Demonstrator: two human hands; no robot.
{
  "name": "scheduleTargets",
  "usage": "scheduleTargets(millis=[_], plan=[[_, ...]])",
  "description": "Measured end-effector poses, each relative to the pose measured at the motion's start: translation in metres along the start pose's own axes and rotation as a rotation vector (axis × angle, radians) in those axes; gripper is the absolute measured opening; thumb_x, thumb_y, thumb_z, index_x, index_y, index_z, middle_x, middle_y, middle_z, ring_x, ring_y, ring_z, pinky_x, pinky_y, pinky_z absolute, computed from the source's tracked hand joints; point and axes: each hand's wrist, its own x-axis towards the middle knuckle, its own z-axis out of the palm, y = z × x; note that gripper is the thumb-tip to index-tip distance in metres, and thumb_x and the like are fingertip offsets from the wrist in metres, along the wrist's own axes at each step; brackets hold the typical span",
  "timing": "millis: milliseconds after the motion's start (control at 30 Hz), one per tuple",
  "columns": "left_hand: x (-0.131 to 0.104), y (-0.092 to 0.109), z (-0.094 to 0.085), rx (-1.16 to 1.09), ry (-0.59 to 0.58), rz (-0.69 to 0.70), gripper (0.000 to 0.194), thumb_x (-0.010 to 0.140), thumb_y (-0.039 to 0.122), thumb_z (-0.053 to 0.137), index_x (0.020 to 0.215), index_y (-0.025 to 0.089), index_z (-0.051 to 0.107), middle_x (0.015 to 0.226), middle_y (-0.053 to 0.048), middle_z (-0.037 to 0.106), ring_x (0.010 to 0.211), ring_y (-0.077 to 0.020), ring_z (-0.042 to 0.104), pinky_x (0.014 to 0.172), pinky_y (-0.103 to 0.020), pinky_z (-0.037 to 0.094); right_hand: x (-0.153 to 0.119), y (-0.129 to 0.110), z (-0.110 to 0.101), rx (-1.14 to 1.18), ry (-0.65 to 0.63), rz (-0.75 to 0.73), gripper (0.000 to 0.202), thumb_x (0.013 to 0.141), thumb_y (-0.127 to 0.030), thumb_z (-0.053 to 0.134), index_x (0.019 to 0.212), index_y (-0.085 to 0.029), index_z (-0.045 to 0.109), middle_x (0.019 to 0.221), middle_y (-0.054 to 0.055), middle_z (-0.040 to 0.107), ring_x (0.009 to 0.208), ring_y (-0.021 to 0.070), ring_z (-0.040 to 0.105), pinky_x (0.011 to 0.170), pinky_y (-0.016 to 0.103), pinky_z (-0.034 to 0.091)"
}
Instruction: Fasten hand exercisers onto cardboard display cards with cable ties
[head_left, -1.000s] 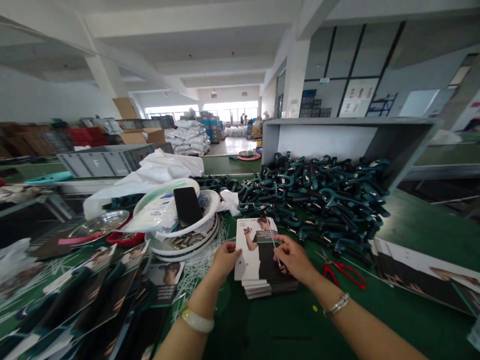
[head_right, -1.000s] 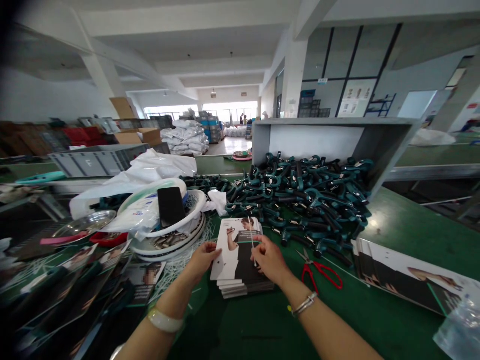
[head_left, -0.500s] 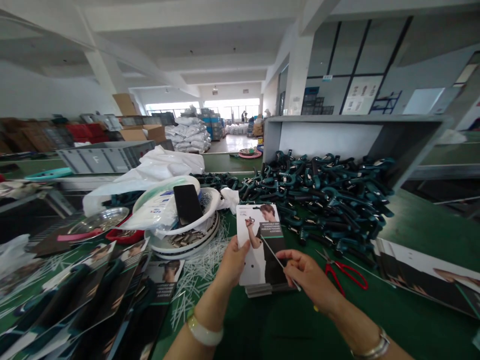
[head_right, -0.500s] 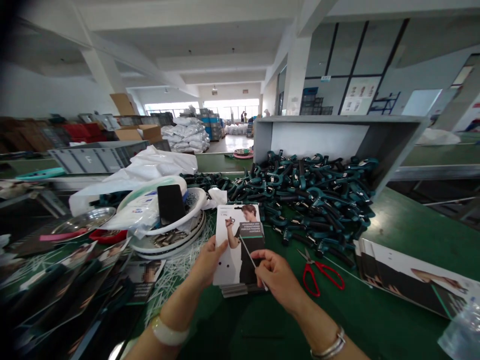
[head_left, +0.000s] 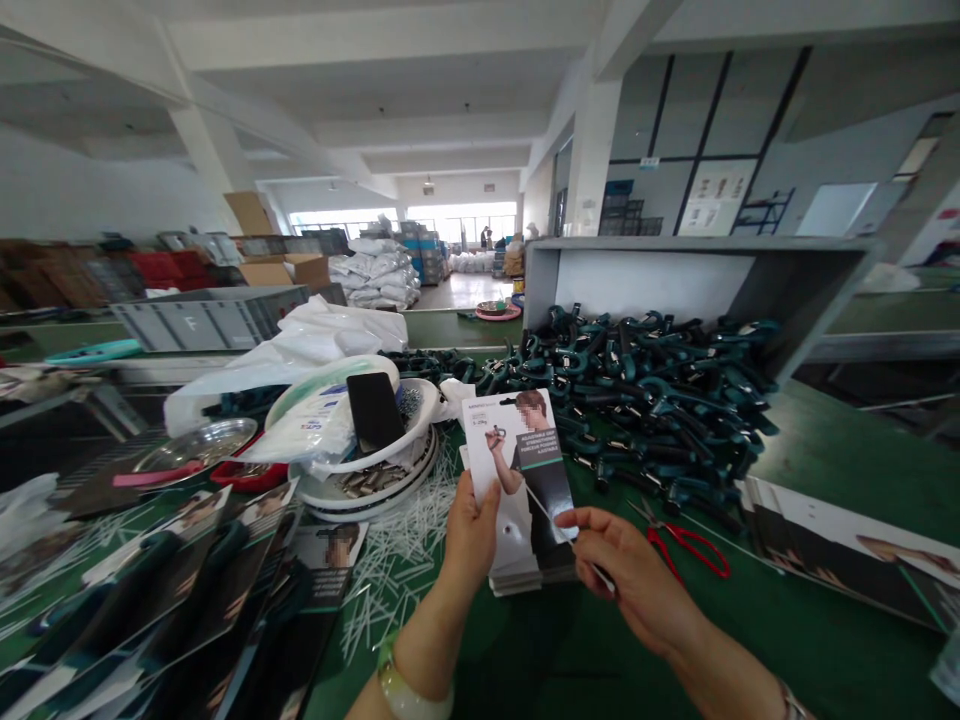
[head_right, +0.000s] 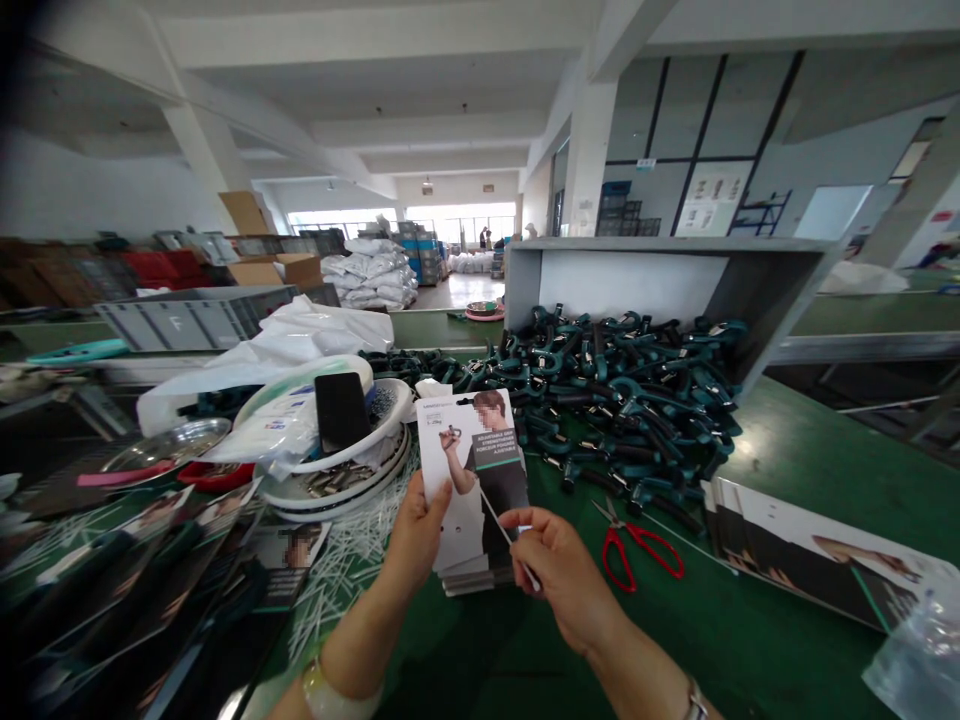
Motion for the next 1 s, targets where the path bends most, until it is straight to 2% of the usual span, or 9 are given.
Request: scheduleTargets(millis=[233,433,767,1000], plan=[[-0.008,0.006,0.001,0.123,-0.002,0.008,0.04,0.082,0.043,0.056,0.113,0.018,0.051,0.094,-0.007,0.067,0.074,-0.019,0.063,0.064,-0.028,0.048,-0.002,0.0,0.001,0.009,-0.012,0.021,0.033,0.062,-0.029,0.053,0.091,-0.014,0.052,0.04,-0.01,0.042,0.039,0.004,0.027,0.043,0.022,0.012],[-0.009,0.0,0.0,0.092,-0.015,0.01,0.037,0.083,0.047,0.054,0.107,0.019,0.051,0.098,-0.007,0.067,0.079,-0.0197,0.064,0.068,-0.029,0.049,-0.006,-0.003,0.003,0.004,-0.04,0.041,0.034,0.06,-0.032,0.054,0.089,-0.014,0.052,0.039,-0.01,0.042,0.038,0.0042,0.027,0.041,0.022,0.012],[-0.009,0.0,-0.001,0.073,0.044,0.014,0.043,0.08,0.047,0.058,0.112,0.019,0.052,0.101,-0.008,0.068,0.086,-0.0217,0.064,0.073,-0.032,0.049,-0.005,0.001,0.001,0.074,-0.008,0.014,0.03,0.061,-0.028,0.055,0.087,-0.014,0.052,0.039,-0.011,0.04,0.038,0.003,0.025,0.041,0.021,0.01],[-0.013,-0.002,-0.003,0.136,-0.056,0.063,0.045,0.084,0.046,0.055,0.12,0.019,0.049,0.108,-0.01,0.066,0.095,-0.0235,0.063,0.084,-0.037,0.048,-0.005,-0.002,0.002,0.081,-0.016,0.016,0.029,0.061,-0.027,0.054,0.087,-0.015,0.052,0.039,-0.01,0.041,0.038,0.0034,0.024,0.041,0.021,0.009]])
